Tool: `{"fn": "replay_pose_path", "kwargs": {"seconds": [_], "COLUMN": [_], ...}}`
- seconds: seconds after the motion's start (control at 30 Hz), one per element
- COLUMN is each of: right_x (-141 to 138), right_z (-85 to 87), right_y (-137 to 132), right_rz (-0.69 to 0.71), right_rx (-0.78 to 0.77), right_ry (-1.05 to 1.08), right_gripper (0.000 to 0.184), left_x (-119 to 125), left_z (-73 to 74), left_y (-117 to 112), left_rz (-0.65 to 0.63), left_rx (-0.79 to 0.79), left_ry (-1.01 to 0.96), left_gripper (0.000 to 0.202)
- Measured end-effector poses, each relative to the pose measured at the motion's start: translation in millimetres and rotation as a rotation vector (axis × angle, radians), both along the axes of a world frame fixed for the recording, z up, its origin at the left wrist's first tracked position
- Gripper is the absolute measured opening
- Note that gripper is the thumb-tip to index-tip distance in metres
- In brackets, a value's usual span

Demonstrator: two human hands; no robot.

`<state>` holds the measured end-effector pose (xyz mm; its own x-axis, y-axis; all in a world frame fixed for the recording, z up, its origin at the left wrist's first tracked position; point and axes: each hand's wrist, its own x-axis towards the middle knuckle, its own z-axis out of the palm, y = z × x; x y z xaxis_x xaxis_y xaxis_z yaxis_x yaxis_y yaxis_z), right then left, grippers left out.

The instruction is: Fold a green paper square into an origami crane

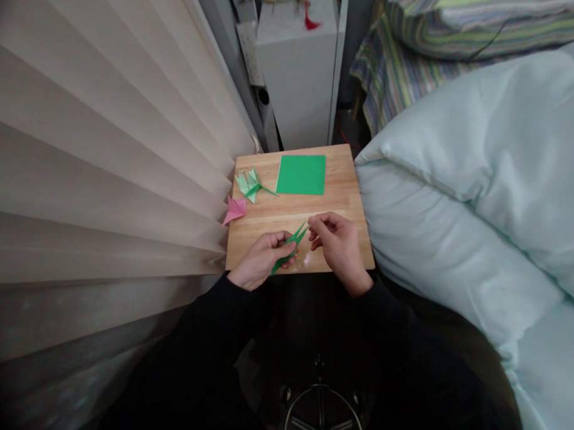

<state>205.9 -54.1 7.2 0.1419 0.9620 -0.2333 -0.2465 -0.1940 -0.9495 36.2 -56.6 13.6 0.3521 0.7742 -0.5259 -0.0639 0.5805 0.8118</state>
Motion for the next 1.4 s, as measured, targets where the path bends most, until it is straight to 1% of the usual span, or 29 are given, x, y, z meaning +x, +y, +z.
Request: {"fn": "replay_pose_path", "kwargs": {"seconds": [0.07, 0.1, 0.2, 0.27, 0.37, 0.47, 0.6, 0.7, 0.8, 0.93, 1.03, 1.1, 1.17, 1.3, 1.4], "right_x": [4, 5, 6, 5, 4, 3, 3, 3, 1, -4, -7, -8, -9, -13, -13], "right_z": [1.3, 2.1, 4.5, 5.9, 7.2, 6.7, 4.8, 5.2, 6.9, 6.3, 2.9, 1.1, 0.8, 2.5, 0.7], "right_y": [2, 2, 1, -1, -2, -3, -4, -5, -7, -8, -10, -11, -11, -13, -11], "right_rz": [0.001, 0.035, 0.198, 0.253, 0.253, 0.246, 0.252, 0.253, 0.224, 0.180, 0.235, 0.253, 0.233, 0.145, 0.063], "right_rx": [0.008, 0.008, 0.013, 0.026, 0.037, 0.047, 0.058, 0.051, 0.053, 0.072, 0.094, 0.096, 0.093, 0.074, 0.070], "right_ry": [-0.010, -0.015, -0.008, 0.005, 0.004, 0.008, 0.001, -0.058, -0.140, -0.201, -0.200, -0.202, -0.195, -0.170, -0.179], "right_gripper": [0.033, 0.033, 0.033, 0.032, 0.031, 0.028, 0.020, 0.015, 0.012, 0.021, 0.023, 0.025, 0.027, 0.030, 0.032], "left_x": [0, -1, -3, -4, -5, -4, -2, -1, 2, 8, 11, 12, 11, 8, 6], "left_z": [1.8, 2.9, 6.3, 7.8, 8.0, 7.5, 9.3, 10.5, 7.9, -0.5, -4.5, -4.4, -2.7, 1.3, 2.8], "left_y": [0, 0, 1, 2, 3, 3, 1, 0, -3, -6, -8, -8, -7, -6, -6], "left_rz": [0.035, 0.048, 0.053, 0.038, 0.032, 0.034, 0.012, -0.022, -0.032, 0.036, 0.084, 0.087, 0.082, 0.043, 0.003], "left_rx": [-0.061, -0.092, -0.182, -0.238, -0.286, -0.296, -0.261, -0.200, -0.113, 0.048, 0.138, 0.152, 0.147, 0.090, 0.050], "left_ry": [-0.066, -0.111, -0.224, -0.261, -0.279, -0.274, -0.239, -0.202, -0.160, -0.091, -0.066, -0.062, -0.059, -0.061, -0.044], "left_gripper": [0.031, 0.034, 0.041, 0.043, 0.045, 0.043, 0.042, 0.045, 0.044, 0.039, 0.038, 0.039, 0.038, 0.037, 0.034]}}
